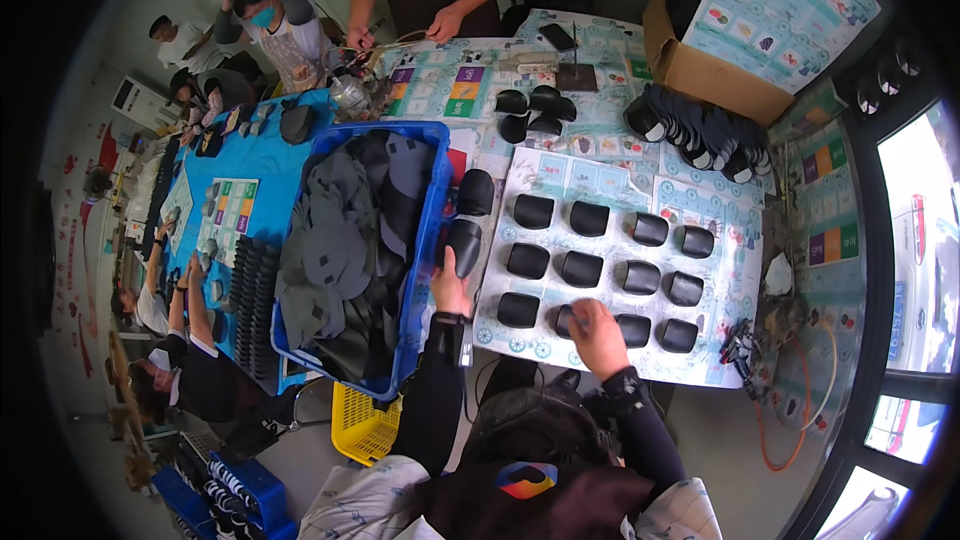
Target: Organizing and assembling molded plastic shoe components onto trays at a manufacturing station.
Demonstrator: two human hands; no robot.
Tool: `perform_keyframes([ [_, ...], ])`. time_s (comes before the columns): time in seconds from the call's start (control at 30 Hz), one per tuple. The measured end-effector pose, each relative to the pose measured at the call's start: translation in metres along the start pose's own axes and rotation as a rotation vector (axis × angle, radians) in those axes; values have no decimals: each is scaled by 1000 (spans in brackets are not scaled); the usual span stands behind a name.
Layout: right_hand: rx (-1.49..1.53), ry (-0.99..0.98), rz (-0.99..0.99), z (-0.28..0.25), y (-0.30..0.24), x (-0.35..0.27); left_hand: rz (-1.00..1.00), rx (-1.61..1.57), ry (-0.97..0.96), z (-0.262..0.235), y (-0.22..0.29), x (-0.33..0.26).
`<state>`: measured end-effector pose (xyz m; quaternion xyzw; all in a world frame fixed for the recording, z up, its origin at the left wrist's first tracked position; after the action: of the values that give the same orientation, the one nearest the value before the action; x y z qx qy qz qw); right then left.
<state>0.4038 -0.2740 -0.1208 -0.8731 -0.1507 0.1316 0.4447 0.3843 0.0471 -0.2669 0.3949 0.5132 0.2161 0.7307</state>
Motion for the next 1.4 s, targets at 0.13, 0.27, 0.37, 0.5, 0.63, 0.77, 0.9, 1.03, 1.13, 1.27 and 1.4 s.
perform_keyframes([
  [0.13,-18,-59,60,-19,29,-31,145,492,173,-42,-21,112],
  [0.27,-59,-43,243,-37,82,-79,-50,480,188,-20,-57,103],
  [0.37,-51,-80,281,-25,89,-88,-155,521,93,-44,-34,111],
  [0.5,-71,-62,401,-34,114,-108,-108,1310,-138,22,6,63],
  [0.63,-59,-80,409,-17,111,-108,780,1314,-372,125,77,48],
  [0.77,-48,26,439,-19,120,-132,1020,1442,-190,284,62,86],
  [0.9,-62,60,545,-20,97,-135,958,1525,-302,338,46,187],
  [1.03,-73,97,661,-15,104,-155,790,1551,-314,345,33,191],
  [1.13,-23,103,672,0,112,-162,1294,1368,-109,354,33,198],
  [1.27,63,102,737,9,132,-172,1490,1341,-398,385,29,130],
  [1.4,94,69,674,9,127,-149,1249,1256,-727,367,49,163],
])
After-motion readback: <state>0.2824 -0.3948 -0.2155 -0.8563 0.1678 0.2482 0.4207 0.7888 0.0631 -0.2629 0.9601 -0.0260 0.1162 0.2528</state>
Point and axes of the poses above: each hand's wrist, its own x-axis towards the middle knuckle, its own z-axis out of the palm, y = z × x, the point moved 3 cm from there along x, towards the middle knuckle, and after that the axes turned 1 degree about -x, right-handed, at the moved point
